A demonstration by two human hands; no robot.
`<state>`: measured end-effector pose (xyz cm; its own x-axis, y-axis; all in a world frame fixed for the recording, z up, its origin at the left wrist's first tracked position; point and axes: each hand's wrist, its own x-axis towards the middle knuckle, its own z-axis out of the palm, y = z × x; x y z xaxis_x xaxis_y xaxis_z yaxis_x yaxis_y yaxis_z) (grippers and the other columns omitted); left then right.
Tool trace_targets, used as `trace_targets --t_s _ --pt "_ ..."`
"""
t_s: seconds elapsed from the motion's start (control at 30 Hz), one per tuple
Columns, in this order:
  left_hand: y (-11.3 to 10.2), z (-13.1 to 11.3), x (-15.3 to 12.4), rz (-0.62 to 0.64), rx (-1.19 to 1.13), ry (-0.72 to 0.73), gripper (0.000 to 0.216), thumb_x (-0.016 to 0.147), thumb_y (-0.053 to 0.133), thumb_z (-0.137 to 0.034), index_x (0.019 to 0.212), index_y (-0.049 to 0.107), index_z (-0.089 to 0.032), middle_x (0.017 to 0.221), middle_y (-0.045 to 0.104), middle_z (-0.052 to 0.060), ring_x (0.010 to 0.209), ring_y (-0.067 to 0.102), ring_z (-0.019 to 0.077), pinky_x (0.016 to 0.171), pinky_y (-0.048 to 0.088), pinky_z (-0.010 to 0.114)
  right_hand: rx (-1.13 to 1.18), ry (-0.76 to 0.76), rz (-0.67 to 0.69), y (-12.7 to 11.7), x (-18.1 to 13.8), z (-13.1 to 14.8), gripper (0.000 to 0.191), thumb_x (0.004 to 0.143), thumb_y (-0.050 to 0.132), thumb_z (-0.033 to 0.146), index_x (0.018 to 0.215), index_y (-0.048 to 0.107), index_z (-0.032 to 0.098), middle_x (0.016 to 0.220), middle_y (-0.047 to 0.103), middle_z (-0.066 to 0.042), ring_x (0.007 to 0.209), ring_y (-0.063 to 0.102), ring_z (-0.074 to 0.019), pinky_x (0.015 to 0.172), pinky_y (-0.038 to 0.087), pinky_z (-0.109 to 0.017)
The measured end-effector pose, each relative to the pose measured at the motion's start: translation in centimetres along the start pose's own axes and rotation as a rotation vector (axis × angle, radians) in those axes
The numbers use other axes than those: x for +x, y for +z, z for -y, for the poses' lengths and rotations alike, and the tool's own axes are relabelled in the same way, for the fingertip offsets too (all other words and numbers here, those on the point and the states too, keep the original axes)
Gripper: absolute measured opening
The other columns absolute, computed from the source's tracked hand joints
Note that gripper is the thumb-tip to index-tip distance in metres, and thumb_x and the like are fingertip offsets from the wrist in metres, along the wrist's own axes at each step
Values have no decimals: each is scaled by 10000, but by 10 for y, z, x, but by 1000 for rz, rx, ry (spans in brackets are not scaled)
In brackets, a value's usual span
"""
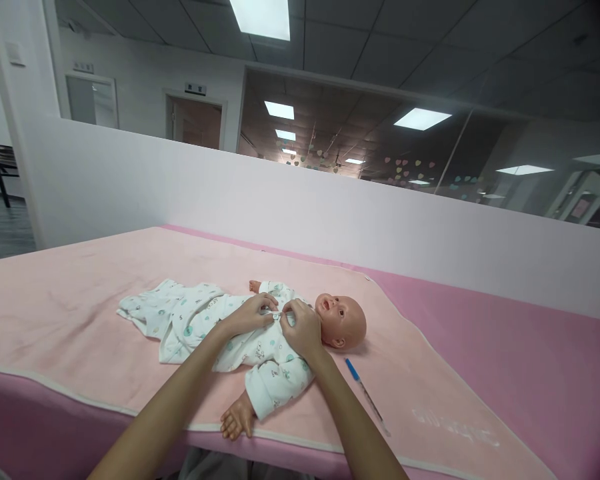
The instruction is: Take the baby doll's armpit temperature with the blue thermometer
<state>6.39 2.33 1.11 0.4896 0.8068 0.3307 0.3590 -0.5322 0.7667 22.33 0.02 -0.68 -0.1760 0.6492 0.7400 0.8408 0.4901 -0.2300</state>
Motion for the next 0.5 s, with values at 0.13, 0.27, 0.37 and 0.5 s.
trace_targets --t_s 0.13,0.27,0.37,0.5 --pt "0 3 1 1 -41 -6 157 683 502 -254 780 586 -164 1064 536 55 938 519 189 805 423 283 -4 0 1 0 0 1 81 741 451 155 716 516 196 698 573 12 675 510 -124 620 313 -227" --pt "-2 -2 1 -33 -133 20 234 673 504 -205 886 599 -182 1055 555 45 947 515 185 821 408 293 6 2 -4 -1 1 1 93 751 443 156 720 520 196 702 574 11 669 510 -122 614 315 -226" --pt "-3 -7 -1 -57 -181 15 198 692 525 -240 849 622 -170 1089 546 59 971 515 193 828 405 293 12 3 -7 -1 1 1 91 752 441 153 721 516 194 701 575 13 667 510 -121 621 315 -226" --pt "0 -4 -1 -73 -75 -14 182 686 558 -304 761 665 -177 1105 543 65 971 520 206 828 415 301 13 9 1 0 0 0 93 747 447 145 711 516 196 701 576 12 671 512 -122 615 312 -225"
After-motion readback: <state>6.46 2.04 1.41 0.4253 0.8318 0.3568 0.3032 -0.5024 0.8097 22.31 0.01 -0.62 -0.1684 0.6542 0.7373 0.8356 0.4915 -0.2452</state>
